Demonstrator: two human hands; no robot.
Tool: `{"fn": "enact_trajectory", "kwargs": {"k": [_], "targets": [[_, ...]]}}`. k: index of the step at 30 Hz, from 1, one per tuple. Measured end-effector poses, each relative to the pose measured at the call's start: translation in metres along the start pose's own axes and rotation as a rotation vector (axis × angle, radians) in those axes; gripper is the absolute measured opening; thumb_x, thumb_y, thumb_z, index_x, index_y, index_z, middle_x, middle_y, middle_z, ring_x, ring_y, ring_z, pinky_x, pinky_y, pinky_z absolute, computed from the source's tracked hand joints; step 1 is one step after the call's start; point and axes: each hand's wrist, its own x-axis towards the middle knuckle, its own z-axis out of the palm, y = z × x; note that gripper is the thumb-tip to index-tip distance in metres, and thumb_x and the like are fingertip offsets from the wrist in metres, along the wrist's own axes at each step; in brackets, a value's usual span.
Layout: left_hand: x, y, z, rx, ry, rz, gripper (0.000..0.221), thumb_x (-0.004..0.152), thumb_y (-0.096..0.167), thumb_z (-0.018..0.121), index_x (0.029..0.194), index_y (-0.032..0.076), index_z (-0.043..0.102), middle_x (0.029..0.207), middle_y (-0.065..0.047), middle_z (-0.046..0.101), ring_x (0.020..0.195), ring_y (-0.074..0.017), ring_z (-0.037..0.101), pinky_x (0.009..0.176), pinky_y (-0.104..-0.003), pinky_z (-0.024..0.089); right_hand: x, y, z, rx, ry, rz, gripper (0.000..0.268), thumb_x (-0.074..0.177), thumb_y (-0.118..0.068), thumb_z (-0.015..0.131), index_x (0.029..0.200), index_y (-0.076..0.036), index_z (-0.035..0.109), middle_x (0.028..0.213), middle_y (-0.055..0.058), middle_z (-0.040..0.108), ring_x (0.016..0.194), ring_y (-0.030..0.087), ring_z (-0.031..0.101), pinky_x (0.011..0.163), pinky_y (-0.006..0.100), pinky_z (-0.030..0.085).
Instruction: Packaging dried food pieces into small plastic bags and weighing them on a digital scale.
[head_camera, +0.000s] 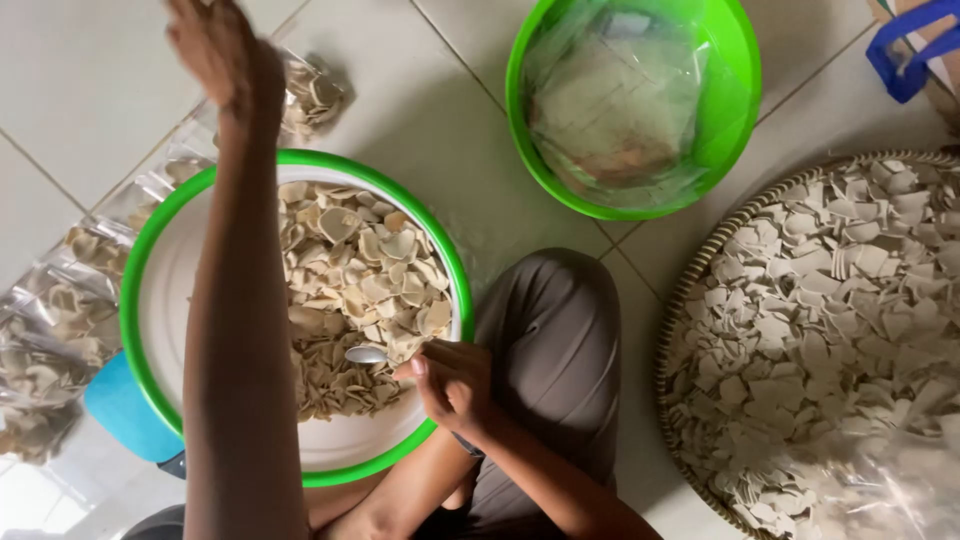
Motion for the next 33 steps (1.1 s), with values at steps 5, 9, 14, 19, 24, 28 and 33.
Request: {"fn": "enact_trajectory", "kwargs": {"k": [5,9,14,19,24,28,33], "targets": [[-0.009,0.161,-0.06,-0.352,-0.053,0.329,0.031,0.068,0.017,0.074,0.099,0.016,0.075,0.108,-0.008,0.071,0.094,-0.0304,0.061,0.069,-0.047,0.05,-0.004,0.005,0.001,-0.022,-0.014,-0.021,0.048,0.111,-0.017,0.032,0.08,0.0,0.066,0.073,0.011,0.065,0.059,0.028,0.059,0.056,0.04,0.045],[-0.035,0.278,-0.115,-0.82,-0.124,0.742,0.028,0.079,0.045,0.084,0.099,0.027,0.073,0.108,-0.002,0.073,0.091,-0.0276,0.069,0.071,-0.048,0.052,-0.005,0.005,-0.002,-0.066,-0.033,-0.022,0.038,0.11,-0.015,0.035,0.084,-0.005,0.06,0.076,0.009,0.062,0.063,0.029,0.058,0.059,0.04,0.045],[-0.078,0.337,-0.111,-0.45,-0.391,0.696,0.095,0.059,0.077,0.091,0.121,0.013,0.058,0.137,-0.012,0.045,0.107,-0.0338,0.057,0.062,-0.047,0.059,-0.005,0.007,-0.003,-0.024,-0.033,-0.033,0.033,0.108,-0.006,0.039,0.077,-0.003,0.05,0.074,0.01,0.053,0.062,0.028,0.051,0.058,0.04,0.041],[-0.081,0.331,-0.114,-0.517,-0.184,0.655,0.034,0.082,0.025,0.079,0.106,0.014,0.059,0.101,-0.012,0.058,0.058,-0.0331,0.064,0.039,-0.048,0.048,-0.003,0.006,-0.005,-0.014,-0.042,-0.075,0.032,0.106,-0.001,0.04,0.075,0.0,0.046,0.072,0.012,0.049,0.059,0.029,0.046,0.055,0.041,0.037],[-0.079,0.286,-0.174,-1.414,-0.339,0.418,0.026,0.082,0.001,0.051,0.105,0.013,0.054,0.099,-0.007,0.077,0.078,-0.0393,0.071,0.067,-0.046,0.052,0.009,-0.011,-0.013,0.051,-0.01,-0.04,0.034,0.101,-0.003,0.051,0.069,-0.006,0.043,0.066,0.005,0.044,0.055,0.022,0.042,0.056,0.035,0.035],[-0.091,0.246,-0.235,-1.698,-0.66,0.007,0.006,0.085,0.014,0.048,0.091,0.016,0.048,0.092,-0.004,0.066,0.085,-0.0193,0.058,0.078,-0.035,0.045,0.002,-0.006,-0.008,0.083,0.008,-0.104,0.043,0.104,-0.005,0.053,0.065,-0.008,0.034,0.062,0.004,0.041,0.053,0.02,0.039,0.055,0.034,0.03],[-0.106,0.227,-0.227,-1.583,-0.762,-0.255,0.087,0.083,0.062,0.048,0.153,0.01,0.046,0.166,-0.012,0.033,0.155,-0.0244,0.021,0.125,-0.04,0.012,-0.012,0.004,0.001,-0.043,-0.013,-0.044,0.042,0.103,-0.008,0.048,0.064,-0.01,0.031,0.059,0.005,0.036,0.053,0.019,0.038,0.055,0.039,0.025]]}}
